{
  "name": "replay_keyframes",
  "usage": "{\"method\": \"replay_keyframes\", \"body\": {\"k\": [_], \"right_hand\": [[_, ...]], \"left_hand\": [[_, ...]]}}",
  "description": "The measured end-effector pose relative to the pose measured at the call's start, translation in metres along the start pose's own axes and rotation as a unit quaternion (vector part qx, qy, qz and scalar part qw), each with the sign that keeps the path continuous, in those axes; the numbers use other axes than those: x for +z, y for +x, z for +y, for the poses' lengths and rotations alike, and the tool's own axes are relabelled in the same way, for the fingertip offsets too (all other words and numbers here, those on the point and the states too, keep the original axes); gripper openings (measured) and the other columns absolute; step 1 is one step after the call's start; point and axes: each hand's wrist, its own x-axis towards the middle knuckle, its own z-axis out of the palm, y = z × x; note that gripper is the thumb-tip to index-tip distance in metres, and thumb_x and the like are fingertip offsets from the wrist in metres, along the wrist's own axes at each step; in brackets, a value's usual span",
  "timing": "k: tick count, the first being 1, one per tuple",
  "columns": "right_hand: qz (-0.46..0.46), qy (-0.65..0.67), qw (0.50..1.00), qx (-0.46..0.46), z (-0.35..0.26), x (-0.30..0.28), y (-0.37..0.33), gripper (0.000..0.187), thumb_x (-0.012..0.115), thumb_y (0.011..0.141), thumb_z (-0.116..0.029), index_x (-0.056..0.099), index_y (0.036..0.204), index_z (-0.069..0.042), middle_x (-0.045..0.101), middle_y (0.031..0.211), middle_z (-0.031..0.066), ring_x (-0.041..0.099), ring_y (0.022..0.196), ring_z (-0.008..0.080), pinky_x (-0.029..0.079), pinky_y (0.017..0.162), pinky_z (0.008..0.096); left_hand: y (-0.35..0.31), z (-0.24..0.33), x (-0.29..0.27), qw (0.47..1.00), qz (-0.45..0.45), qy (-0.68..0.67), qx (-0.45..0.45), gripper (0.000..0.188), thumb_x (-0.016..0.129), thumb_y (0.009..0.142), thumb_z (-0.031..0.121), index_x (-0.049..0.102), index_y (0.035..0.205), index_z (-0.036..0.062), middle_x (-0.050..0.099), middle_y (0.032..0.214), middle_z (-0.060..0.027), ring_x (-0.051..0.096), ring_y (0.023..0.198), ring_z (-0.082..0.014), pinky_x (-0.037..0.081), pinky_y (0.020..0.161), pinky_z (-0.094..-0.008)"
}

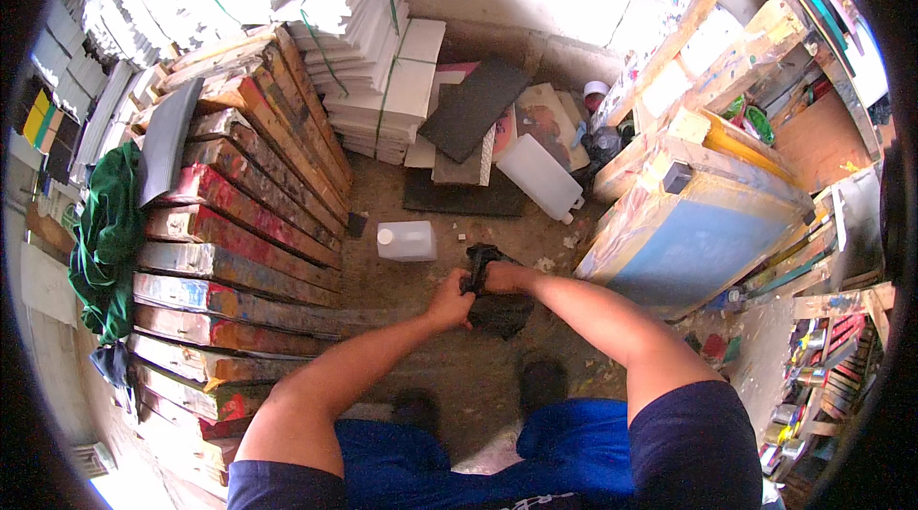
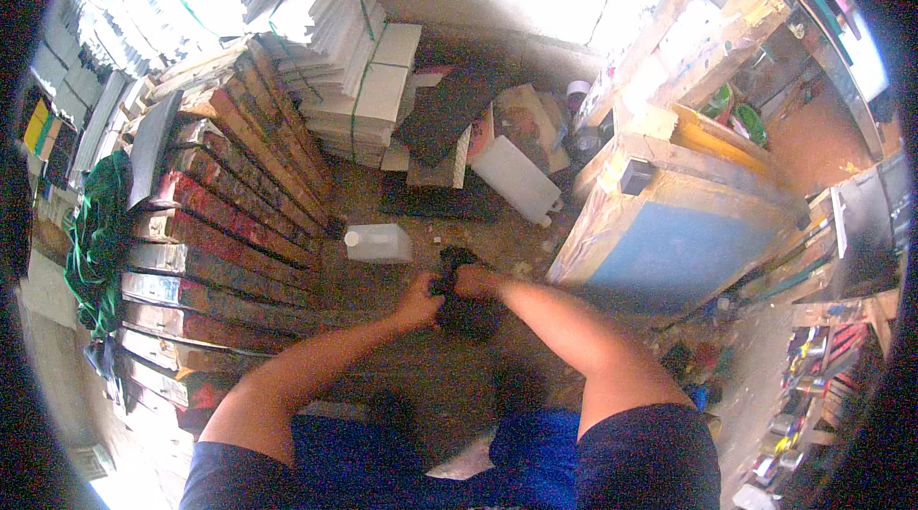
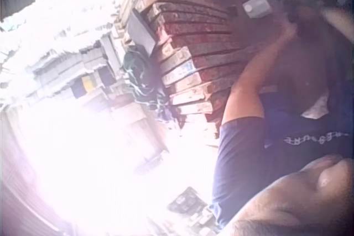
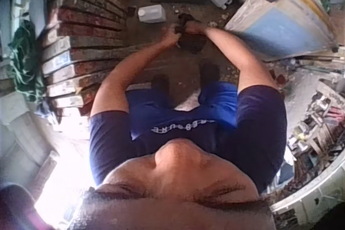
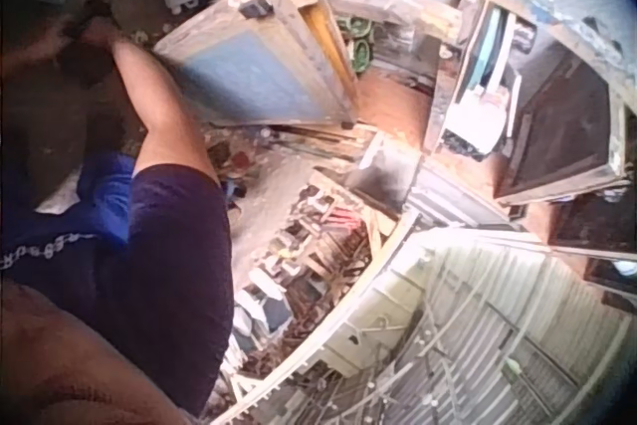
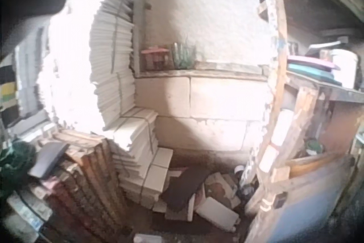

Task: The person picks up a white foam sheet and places it on a stack. They then retrieve a plastic bottle and a white container, open the bottle, and pour liquid into the container. The person closes the bottle, places it on the floor, and later picks up a black plastic bag and a small wooden stick.

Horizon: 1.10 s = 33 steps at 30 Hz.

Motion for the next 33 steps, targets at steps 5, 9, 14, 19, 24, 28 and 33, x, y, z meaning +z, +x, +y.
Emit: {"method": "replay_keyframes", "body": {"k": [5,9,14,19,24,28,33], "right_hand": [[0.201,0.033,0.979,0.030,0.000,0.016,-0.030,0.028,0.072,0.080,-0.015,0.073,0.098,0.006,0.073,0.107,0.0291,0.071,0.107,0.0431,0.057,0.090,0.0516],[0.193,0.049,0.978,0.061,0.000,0.007,-0.024,0.036,0.075,0.082,-0.021,0.072,0.109,0.004,0.072,0.110,0.0304,0.071,0.109,0.0433,0.057,0.093,0.0512],[0.278,0.185,0.942,0.035,-0.016,-0.023,-0.050,0.062,0.082,0.083,-0.042,0.067,0.131,-0.005,0.069,0.123,0.0314,0.066,0.118,0.0466,0.053,0.100,0.0534],[0.367,-0.196,0.908,-0.040,-0.030,-0.034,-0.097,0.090,0.088,0.072,-0.060,0.059,0.145,-0.015,0.052,0.152,0.0277,0.052,0.136,0.0514,0.047,0.110,0.0544],[0.152,0.027,0.988,-0.024,-0.024,-0.026,-0.079,0.078,0.084,0.079,-0.044,0.056,0.147,-0.017,0.057,0.143,0.0306,0.056,0.130,0.0520,0.050,0.105,0.0544],[0.156,0.034,0.985,0.068,-0.026,-0.039,-0.077,0.066,0.073,0.082,-0.014,0.054,0.145,-0.011,0.063,0.129,0.0314,0.060,0.120,0.0523,0.052,0.098,0.0546],[0.528,0.085,0.845,0.022,-0.045,-0.083,-0.096,0.051,0.066,0.084,0.003,0.058,0.134,-0.005,0.067,0.117,0.0274,0.064,0.113,0.0502,0.052,0.095,0.0536]], "left_hand": [[-0.005,0.014,0.003,0.981,-0.094,0.104,0.133,0.060,0.074,0.096,0.019,0.041,0.145,0.0077,0.059,0.123,-0.0165,0.066,0.101,-0.0300,0.059,0.086,-0.0445],[-0.014,0.012,0.013,0.969,0.081,0.068,0.221,0.082,0.079,0.093,0.026,0.026,0.155,0.0106,0.061,0.108,-0.0189,0.066,0.097,-0.0283,0.057,0.086,-0.0470],[-0.015,-0.007,0.006,0.920,0.190,0.209,0.271,0.103,0.089,0.082,0.033,0.025,0.160,0.0104,0.052,0.136,-0.0293,0.054,0.131,-0.0412,0.042,0.114,-0.0558],[0.010,-0.030,0.000,0.969,0.108,0.180,0.127,0.059,0.086,0.084,0.023,0.061,0.132,0.0010,0.056,0.139,-0.0232,0.058,0.128,-0.0398,0.047,0.109,-0.0507],[0.013,-0.019,-0.006,0.996,0.045,-0.009,0.073,0.037,0.079,0.090,0.017,0.068,0.120,-0.0015,0.058,0.141,-0.0208,0.061,0.128,-0.0345,0.048,0.106,-0.0437],[0.003,0.020,0.003,0.983,0.098,-0.053,0.144,0.061,0.078,0.092,0.019,0.049,0.142,-0.0022,0.055,0.144,-0.0250,0.058,0.131,-0.0364,0.045,0.110,-0.0442],[-0.008,0.094,0.012,0.912,0.223,0.107,0.327,0.090,0.080,0.089,0.020,0.025,0.158,-0.0001,0.042,0.151,-0.0305,0.045,0.141,-0.0447,0.035,0.119,-0.0513]]}}
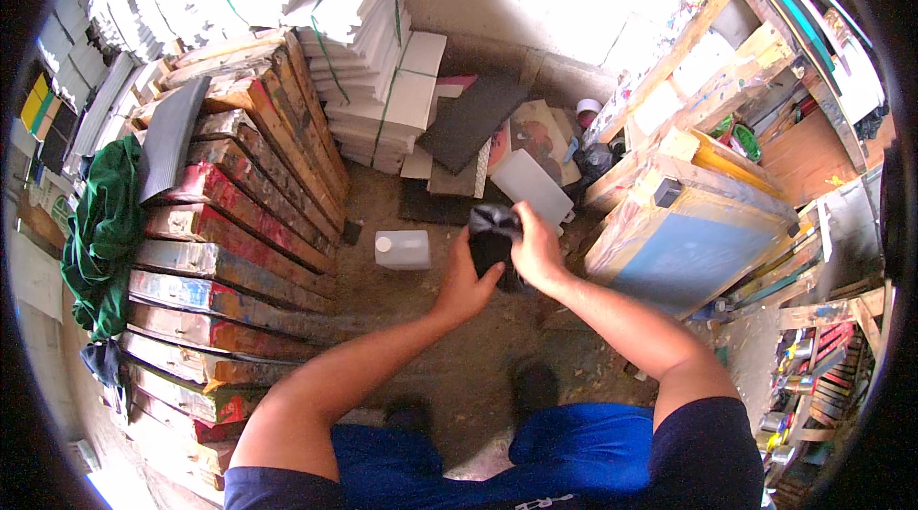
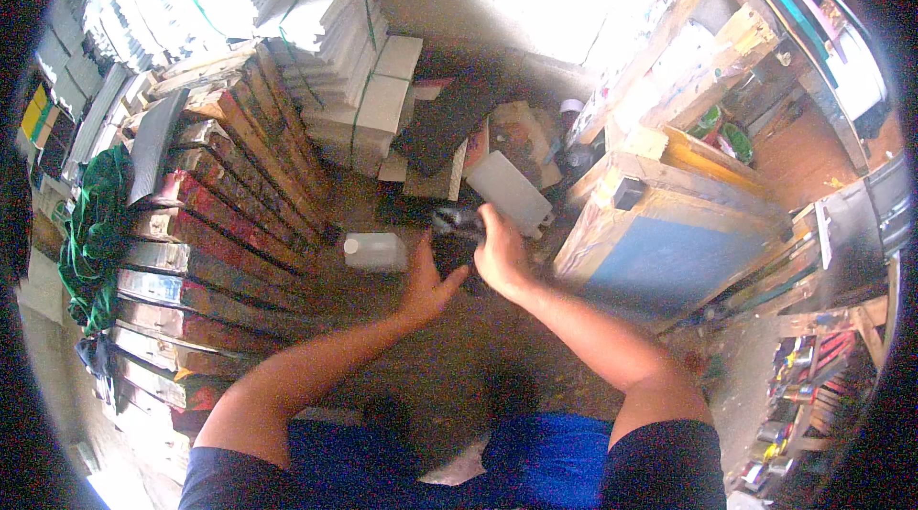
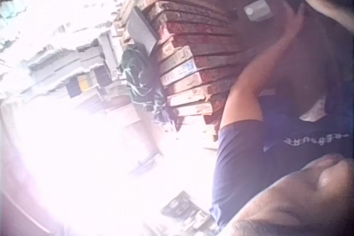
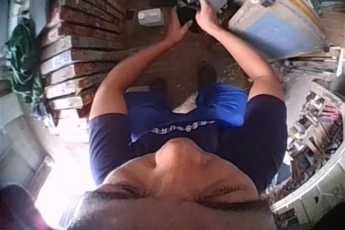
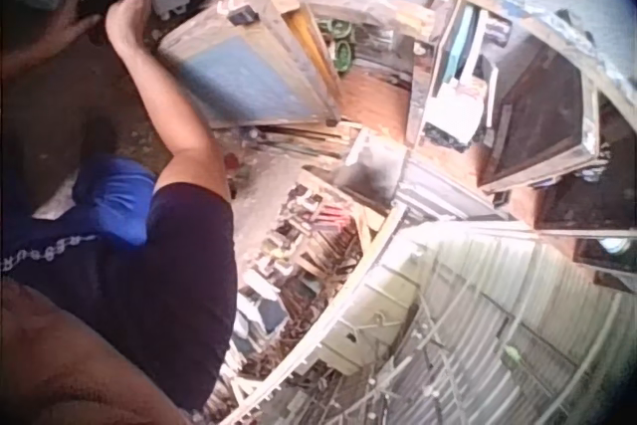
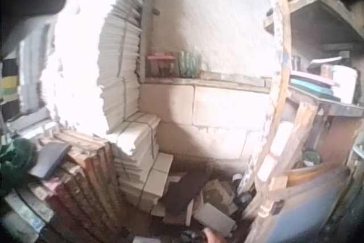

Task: The person picks up a white foam sheet and places it on a stack. They then retrieve a plastic bottle and a white container, open the bottle, and pour liquid into the container. The person closes the bottle, places it on the floor, and later picks up a black plastic bag and a small wooden stick.

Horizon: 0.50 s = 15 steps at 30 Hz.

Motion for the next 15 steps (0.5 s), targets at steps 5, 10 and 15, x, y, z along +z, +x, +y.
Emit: {"method": "replay_keyframes", "body": {"k": [5,10,15], "right_hand": [[0.190,0.176,0.960,0.103,-0.004,-0.013,0.079,0.035,0.071,0.093,-0.004,0.063,0.128,0.000,0.071,0.124,0.0145,0.065,0.117,0.0301,0.046,0.105,0.0433],[0.334,0.280,0.859,0.269,0.017,-0.009,0.183,0.048,0.076,0.093,-0.015,0.057,0.130,0.008,0.067,0.124,0.0191,0.069,0.092,0.0257,0.059,0.065,0.0372],[0.353,0.343,0.781,0.385,0.030,-0.018,0.193,0.065,0.076,0.096,-0.023,0.045,0.144,0.007,0.057,0.142,0.0201,0.067,0.116,0.0318,0.066,0.084,0.0418]], "left_hand": [[0.060,0.043,-0.038,0.990,0.058,0.067,0.107,0.083,0.082,0.085,0.024,0.038,0.153,0.0049,0.043,0.151,-0.0274,0.045,0.140,-0.0475,0.038,0.118,-0.0537],[0.110,0.017,-0.105,0.975,-0.173,0.136,-0.001,0.074,0.084,0.083,0.050,0.063,0.135,0.0022,0.065,0.135,-0.0228,0.061,0.128,-0.0396,0.049,0.108,-0.0476],[0.114,-0.018,-0.167,0.901,-0.336,0.247,-0.119,0.100,0.089,0.071,0.063,0.059,0.143,0.0008,0.062,0.145,-0.0224,0.059,0.135,-0.0370,0.048,0.112,-0.0449]]}}
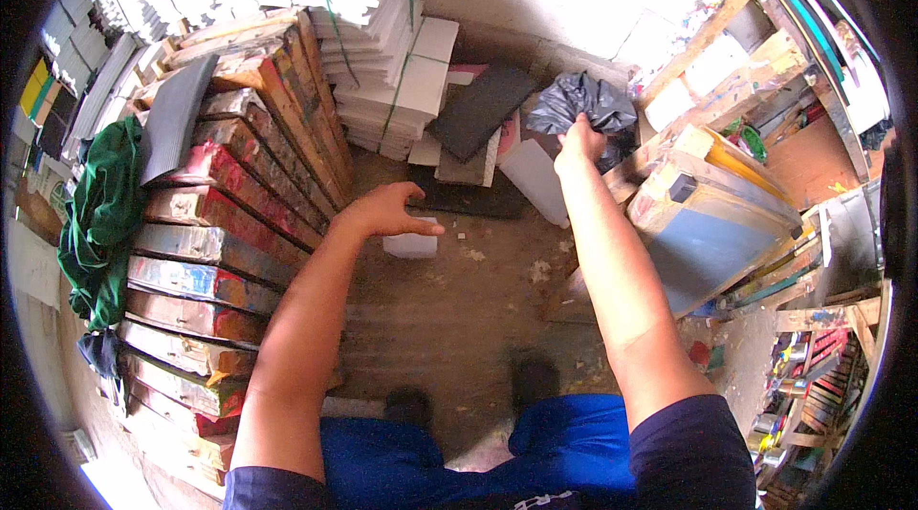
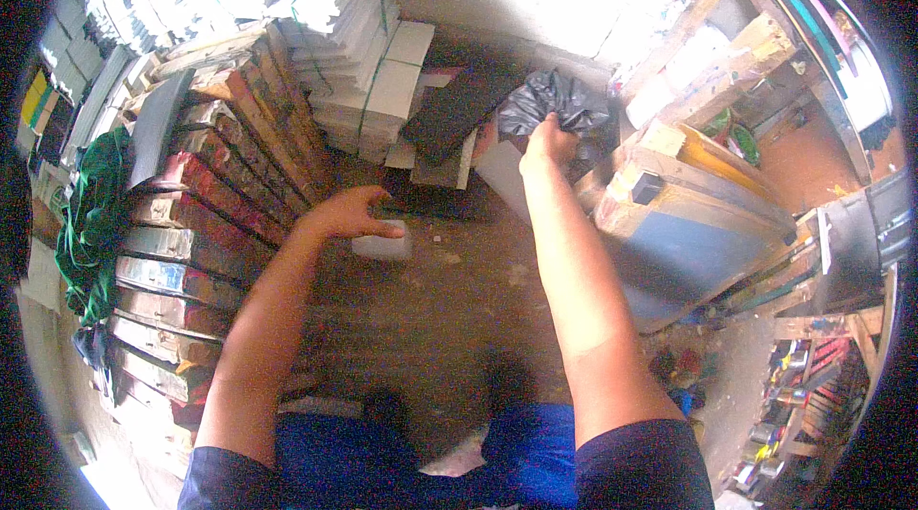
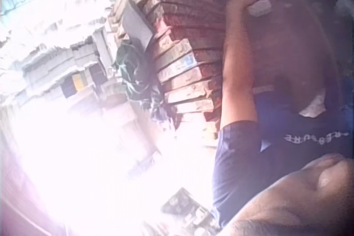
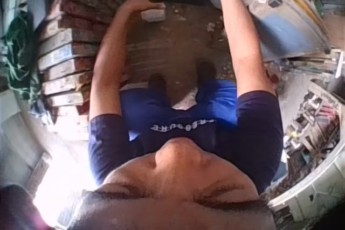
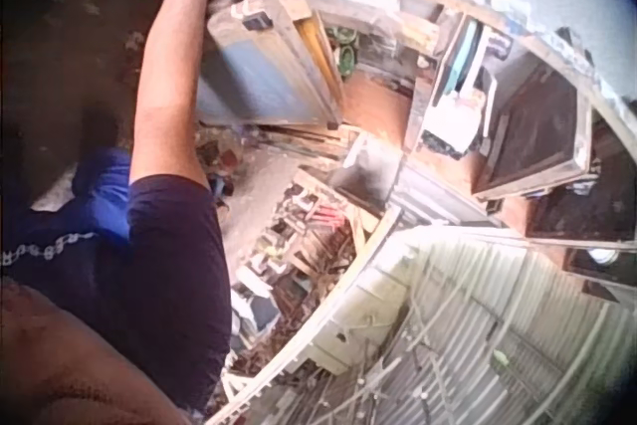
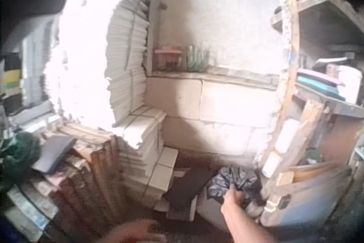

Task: The person picks up a white foam sheet and places it on a stack. They then retrieve a plastic bottle and a white container, open the bottle, and pour liquid into the container. The person closes the bottle, places it on the floor, and later picks up a black plastic bag and a small wooden stick.

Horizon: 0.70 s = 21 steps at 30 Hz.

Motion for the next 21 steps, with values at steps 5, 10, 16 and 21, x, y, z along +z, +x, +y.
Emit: {"method": "replay_keyframes", "body": {"k": [5,10,16,21], "right_hand": [[-0.058,0.214,0.974,-0.052,-0.004,0.004,-0.024,0.098,0.077,0.096,-0.026,0.013,0.166,-0.005,0.024,0.170,0.0196,0.044,0.146,0.0364,0.052,0.110,0.0491],[-0.319,-0.138,0.876,-0.334,0.057,-0.015,-0.102,0.060,0.077,0.092,-0.021,0.052,0.142,-0.001,0.062,0.132,0.0186,0.061,0.125,0.0268,0.049,0.106,0.0459],[-0.608,-0.378,0.579,-0.389,0.095,-0.070,-0.187,0.071,0.083,0.087,-0.031,0.050,0.147,-0.013,0.058,0.137,0.0166,0.062,0.125,0.0376,0.054,0.101,0.0501],[-0.546,-0.352,0.564,-0.510,0.071,-0.089,-0.190,0.068,0.081,0.087,-0.041,0.055,0.141,-0.009,0.059,0.133,0.0162,0.063,0.121,0.0353,0.054,0.097,0.0498]], "left_hand": [[-0.007,-0.041,0.003,0.990,-0.134,0.025,-0.022,0.120,0.100,0.054,0.054,0.051,0.149,0.0003,0.058,0.150,-0.0225,0.054,0.140,-0.0394,0.044,0.118,-0.0456],[-0.011,-0.050,0.026,0.998,-0.021,0.058,-0.007,0.090,0.098,0.062,0.026,0.061,0.141,0.0050,0.068,0.136,-0.0208,0.066,0.124,-0.0386,0.054,0.105,-0.0457],[-0.015,-0.049,0.032,0.995,0.045,-0.047,0.076,0.077,0.093,0.065,0.019,0.066,0.136,0.0068,0.075,0.123,-0.0179,0.072,0.113,-0.0353,0.057,0.099,-0.0433],[-0.012,-0.041,0.039,0.987,0.036,-0.126,0.097,0.075,0.094,0.062,0.018,0.069,0.131,0.0044,0.076,0.117,-0.0156,0.073,0.103,-0.0281,0.058,0.091,-0.0399]]}}
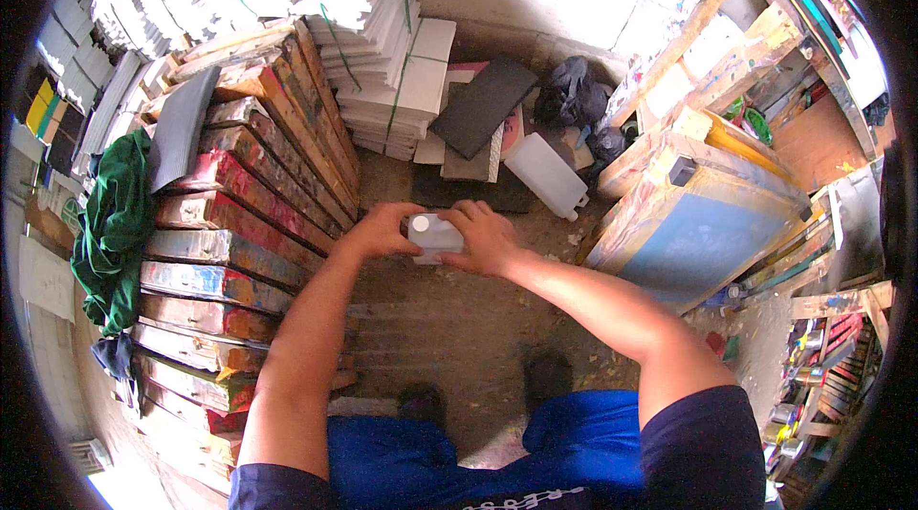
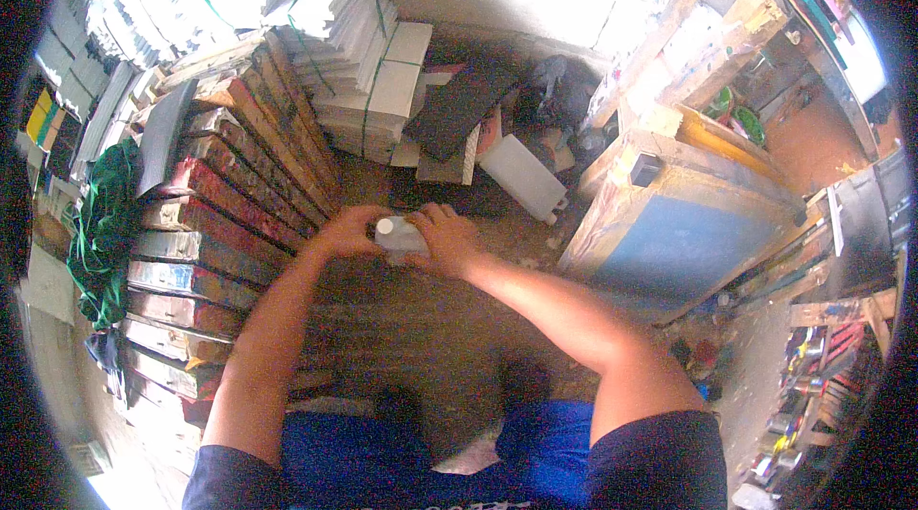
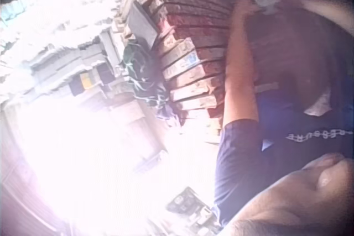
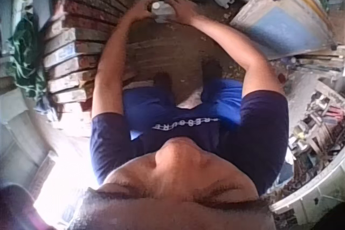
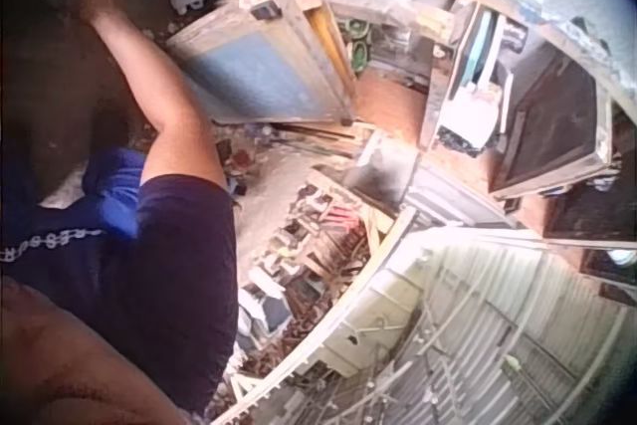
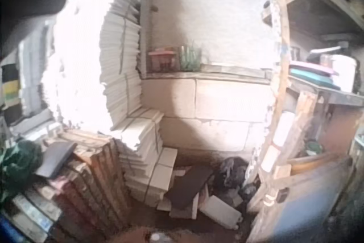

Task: The person picks up a white foam sheet and places it on a stack. They then retrieve a plastic bottle and a white container, open the bottle, and pour liquid into the container. The person closes the bottle, places it on the floor, and later picks up a black plastic bag and a small wooden stick.

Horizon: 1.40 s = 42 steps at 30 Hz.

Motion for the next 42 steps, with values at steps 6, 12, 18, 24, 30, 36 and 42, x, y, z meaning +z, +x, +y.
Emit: {"method": "replay_keyframes", "body": {"k": [6,12,18,24,30,36,42], "right_hand": [[0.076,-0.094,0.982,-0.144,0.000,-0.016,-0.012,0.047,0.072,0.096,-0.039,0.060,0.129,-0.007,0.069,0.100,0.0125,0.069,0.102,0.0330,0.060,0.079,0.0444],[0.031,-0.038,0.997,-0.060,0.002,-0.002,-0.021,0.038,0.068,0.097,-0.035,0.063,0.119,-0.004,0.073,0.102,0.0179,0.074,0.094,0.0392,0.062,0.077,0.0499],[-0.010,-0.119,0.993,0.003,0.002,-0.003,-0.023,0.043,0.066,0.098,-0.041,0.065,0.115,-0.002,0.074,0.099,0.0204,0.074,0.091,0.0404,0.062,0.076,0.0500],[-0.164,-0.065,0.984,0.028,0.006,-0.013,-0.012,0.053,0.067,0.097,-0.051,0.065,0.114,-0.002,0.076,0.098,0.0229,0.076,0.088,0.0408,0.062,0.072,0.0506],[-0.157,-0.024,0.987,0.001,0.002,-0.029,-0.019,0.046,0.072,0.095,-0.038,0.062,0.113,0.003,0.074,0.090,0.0256,0.076,0.080,0.0425,0.061,0.065,0.0518],[-0.064,0.063,0.995,0.049,-0.032,-0.082,-0.018,0.032,0.067,0.098,-0.027,0.062,0.106,0.003,0.070,0.078,0.0244,0.073,0.072,0.0437,0.059,0.062,0.0542],[0.033,0.078,0.996,0.033,-0.088,-0.172,-0.048,0.023,0.066,0.095,-0.021,0.064,0.106,-0.001,0.072,0.096,0.0188,0.073,0.083,0.0367,0.059,0.070,0.0501]], "left_hand": [[0.020,0.018,0.034,0.994,-0.048,0.059,0.073,0.064,0.096,0.058,0.021,0.072,0.114,0.0014,0.072,0.110,-0.0135,0.071,0.098,-0.0300,0.057,0.087,-0.0425],[0.016,0.018,0.061,0.991,-0.048,0.009,0.123,0.071,0.097,0.060,0.021,0.066,0.122,0.0048,0.067,0.129,-0.0164,0.065,0.120,-0.0354,0.052,0.102,-0.0440],[0.017,0.005,0.090,0.996,-0.014,-0.070,0.049,0.072,0.099,0.065,0.025,0.065,0.126,0.0069,0.069,0.131,-0.0166,0.066,0.120,-0.0345,0.052,0.102,-0.0448],[0.034,-0.008,0.089,0.993,-0.096,-0.009,0.062,0.064,0.098,0.069,0.026,0.068,0.122,0.0063,0.074,0.121,-0.0153,0.070,0.115,-0.0302,0.054,0.100,-0.0443],[0.027,0.009,0.078,0.995,-0.074,0.029,0.066,0.066,0.099,0.066,0.027,0.069,0.121,0.0062,0.074,0.123,-0.0164,0.070,0.117,-0.0305,0.052,0.103,-0.0447],[0.012,0.072,0.047,0.998,-0.056,-0.011,0.022,0.070,0.101,0.060,0.027,0.069,0.119,0.0042,0.076,0.117,-0.0150,0.073,0.110,-0.0298,0.056,0.097,-0.0418],[-0.035,0.185,0.000,0.993,-0.069,-0.091,0.022,0.063,0.101,0.059,0.026,0.073,0.112,0.0075,0.078,0.108,-0.0088,0.074,0.103,-0.0226,0.057,0.096,-0.0383]]}}
